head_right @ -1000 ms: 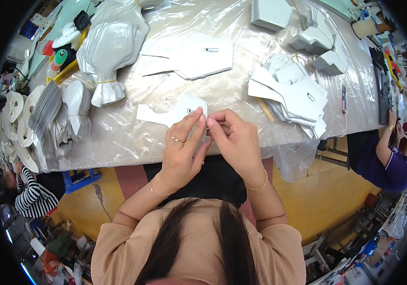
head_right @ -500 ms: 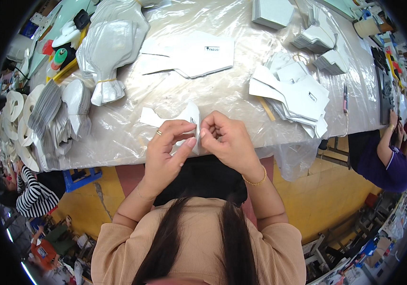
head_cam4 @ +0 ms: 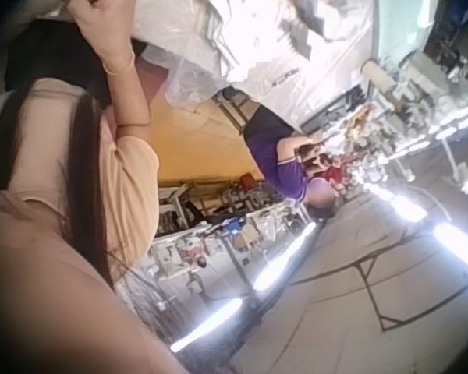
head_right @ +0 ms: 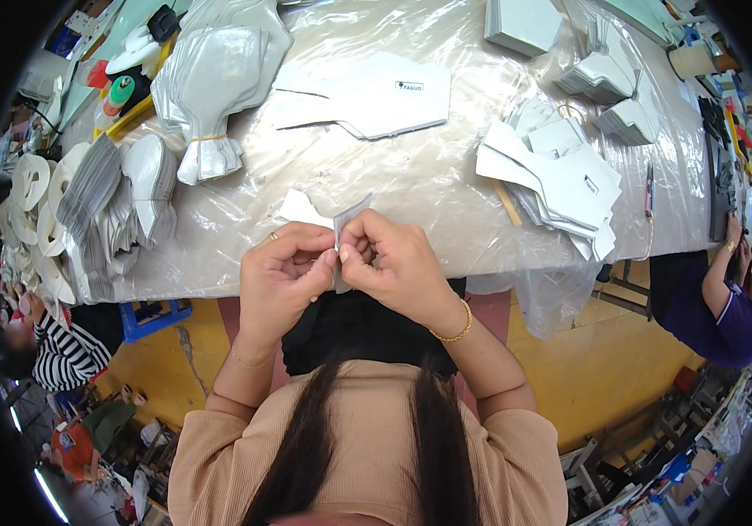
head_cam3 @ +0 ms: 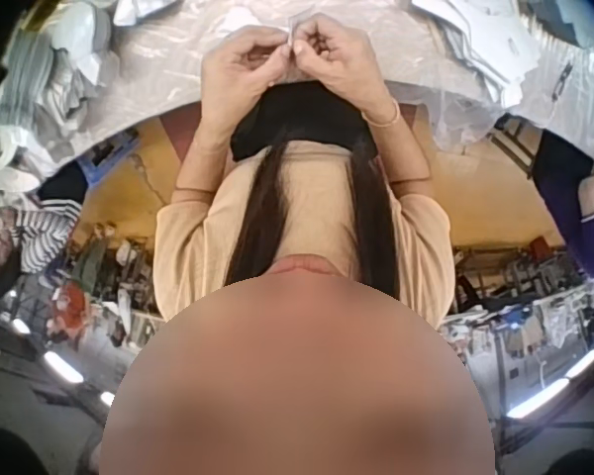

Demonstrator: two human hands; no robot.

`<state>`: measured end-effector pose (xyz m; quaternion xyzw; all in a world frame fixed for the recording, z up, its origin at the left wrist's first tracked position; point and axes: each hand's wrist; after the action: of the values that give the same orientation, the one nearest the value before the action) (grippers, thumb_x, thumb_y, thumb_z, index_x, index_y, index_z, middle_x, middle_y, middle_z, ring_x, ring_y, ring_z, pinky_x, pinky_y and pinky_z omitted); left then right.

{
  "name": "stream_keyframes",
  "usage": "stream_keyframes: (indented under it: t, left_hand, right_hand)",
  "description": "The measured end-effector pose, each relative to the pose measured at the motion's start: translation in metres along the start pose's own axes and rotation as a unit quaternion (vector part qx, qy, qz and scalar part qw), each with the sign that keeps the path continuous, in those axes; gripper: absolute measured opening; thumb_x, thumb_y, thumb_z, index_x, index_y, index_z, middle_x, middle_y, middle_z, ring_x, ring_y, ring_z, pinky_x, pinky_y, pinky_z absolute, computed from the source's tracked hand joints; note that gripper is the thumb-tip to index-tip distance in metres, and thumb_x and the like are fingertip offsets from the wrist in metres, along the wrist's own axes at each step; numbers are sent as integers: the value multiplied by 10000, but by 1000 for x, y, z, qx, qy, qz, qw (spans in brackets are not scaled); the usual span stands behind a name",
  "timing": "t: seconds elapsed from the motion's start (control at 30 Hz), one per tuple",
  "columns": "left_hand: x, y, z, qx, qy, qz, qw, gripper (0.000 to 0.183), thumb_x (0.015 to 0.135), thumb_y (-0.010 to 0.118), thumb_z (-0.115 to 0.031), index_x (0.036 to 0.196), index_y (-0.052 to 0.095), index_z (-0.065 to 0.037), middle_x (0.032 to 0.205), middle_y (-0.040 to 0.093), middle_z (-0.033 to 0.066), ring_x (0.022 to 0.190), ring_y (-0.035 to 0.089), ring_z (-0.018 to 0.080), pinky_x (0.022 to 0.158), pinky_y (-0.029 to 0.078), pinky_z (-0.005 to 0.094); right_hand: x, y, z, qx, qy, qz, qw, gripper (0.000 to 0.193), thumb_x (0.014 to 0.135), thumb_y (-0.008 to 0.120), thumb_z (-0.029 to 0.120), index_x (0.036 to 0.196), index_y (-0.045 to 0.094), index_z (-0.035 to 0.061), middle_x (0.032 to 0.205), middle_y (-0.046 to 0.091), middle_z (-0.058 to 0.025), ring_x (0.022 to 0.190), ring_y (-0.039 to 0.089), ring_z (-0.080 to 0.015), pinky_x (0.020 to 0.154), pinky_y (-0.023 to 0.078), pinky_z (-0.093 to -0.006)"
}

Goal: The person repeatedly picks up white paper pieces, folds them along pre-scored lines, and places them into a stack. The person handles each piece one at a time, aligning edges and pressing folds to create a neat pile.

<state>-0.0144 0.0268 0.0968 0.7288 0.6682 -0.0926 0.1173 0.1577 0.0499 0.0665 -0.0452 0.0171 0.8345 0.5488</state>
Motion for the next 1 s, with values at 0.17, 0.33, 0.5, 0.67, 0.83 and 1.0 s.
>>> stream_keyframes:
  t: [0.17, 0.33, 0.5, 0.67, 0.83, 1.0]
  left_hand:
    - [3, 1, 5, 25, 37, 2, 999, 176, 897, 638, 88, 1068, 678, 93, 1077, 634, 98, 864, 656, 110, 694, 536, 204]
    - [4, 0, 6, 23, 8, -4, 1000, 165, 902, 647, 63, 1061, 688, 82, 1077, 643, 93, 874, 655, 112, 706, 522, 204]
    - [5, -3, 5, -8, 3, -7, 1000, 151, 902, 673, 29, 1044, 693, 79, 1083, 646, 94, 852, 654, 111, 684, 506, 202]
    - [5, -11, 1, -1, -10, 19, 1000, 145, 891, 683, 36, 1028, 697, 79, 1084, 653, 95, 824, 663, 107, 674, 522, 200]
    - [1, -6, -1, 200, 102, 20, 974, 144, 869, 672, 48, 1010, 691, 67, 1040, 673, 95, 824, 694, 119, 728, 582, 235]
    - [10, -6, 6, 151, 44, 2, 988, 132, 869, 661, 48, 999, 684, 59, 1008, 677, 102, 841, 697, 136, 783, 594, 266]
  right_hand:
    - [-1, -1, 0, -3, 6, -12, 1000, 87, 941, 601, 37, 895, 556, -22, 746, 613, -24, 643, 592, -57, 549, 502, -211]
    - [2, 1, -2, -23, -14, -24, 999, 87, 937, 604, 32, 891, 558, -26, 741, 612, -25, 635, 591, -59, 544, 499, -212]
    - [2, 4, 0, -9, -21, -31, 999, 83, 913, 629, 39, 892, 573, -19, 724, 618, -40, 633, 608, -81, 569, 511, -232]
    - [1, 3, 4, -31, -13, -7, 999, 103, 875, 668, 58, 872, 583, 0, 700, 633, -76, 616, 640, -127, 597, 531, -266]
    - [-1, 7, 1, -74, -41, -12, 996, 78, 893, 635, 48, 884, 580, -6, 716, 625, -54, 628, 627, -102, 594, 528, -257]
    - [-3, 2, -3, -39, -9, -26, 999, 75, 898, 623, 54, 890, 574, -3, 722, 615, -49, 634, 612, -99, 596, 516, -254]
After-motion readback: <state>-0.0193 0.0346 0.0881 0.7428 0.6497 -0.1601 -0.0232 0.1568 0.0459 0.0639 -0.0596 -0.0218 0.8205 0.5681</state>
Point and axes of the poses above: each hand's wrist, its own x-axis towards the middle knuckle, its own y-axis out of the palm, z = x × y
